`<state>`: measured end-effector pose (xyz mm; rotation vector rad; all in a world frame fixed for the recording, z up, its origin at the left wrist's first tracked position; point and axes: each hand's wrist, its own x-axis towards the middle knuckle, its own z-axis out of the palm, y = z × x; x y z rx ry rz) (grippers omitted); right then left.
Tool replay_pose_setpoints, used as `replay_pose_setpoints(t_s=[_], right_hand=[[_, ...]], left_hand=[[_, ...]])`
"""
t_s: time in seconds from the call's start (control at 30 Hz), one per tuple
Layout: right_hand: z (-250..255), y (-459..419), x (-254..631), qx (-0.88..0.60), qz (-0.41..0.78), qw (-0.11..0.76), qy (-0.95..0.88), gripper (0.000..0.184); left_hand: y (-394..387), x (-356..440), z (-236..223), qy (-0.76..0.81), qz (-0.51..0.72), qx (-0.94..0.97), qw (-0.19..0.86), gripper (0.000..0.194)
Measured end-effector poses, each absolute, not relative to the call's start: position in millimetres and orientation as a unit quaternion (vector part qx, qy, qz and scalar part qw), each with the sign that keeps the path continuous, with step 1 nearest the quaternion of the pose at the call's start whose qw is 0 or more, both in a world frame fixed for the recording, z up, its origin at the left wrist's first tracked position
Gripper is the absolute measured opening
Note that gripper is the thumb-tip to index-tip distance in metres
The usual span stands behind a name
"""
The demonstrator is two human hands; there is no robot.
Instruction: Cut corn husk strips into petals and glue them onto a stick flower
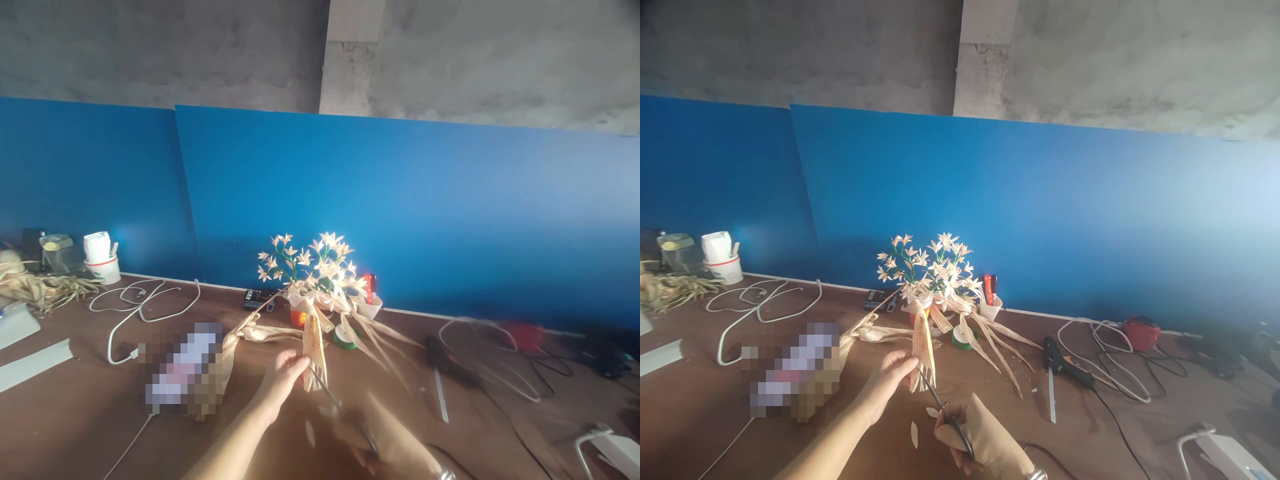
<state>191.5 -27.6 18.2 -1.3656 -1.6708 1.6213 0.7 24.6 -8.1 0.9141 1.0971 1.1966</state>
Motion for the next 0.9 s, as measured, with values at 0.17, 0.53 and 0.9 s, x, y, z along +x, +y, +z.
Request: replay_pose_setpoints(t_s=[0.17, 0.53, 0.9], right_hand=[[23, -29, 193, -0.497, 0.608, 0.197, -0.587, 0.024], [30, -18, 203, -0.557, 0.519, 0.372, -0.531, 0.041], [-12, -15, 177, -0.530, 0.402, 0.474, -0.577, 0.046]], left_hand=[[28, -2, -10, 0.467, 0.515, 0.399, 0.598, 0.032], [24, 3, -7, 0.478, 0.459, 0.550, 0.508, 0.023], [14, 11, -4, 0.436, 0.491, 0.447, 0.607, 0.030]])
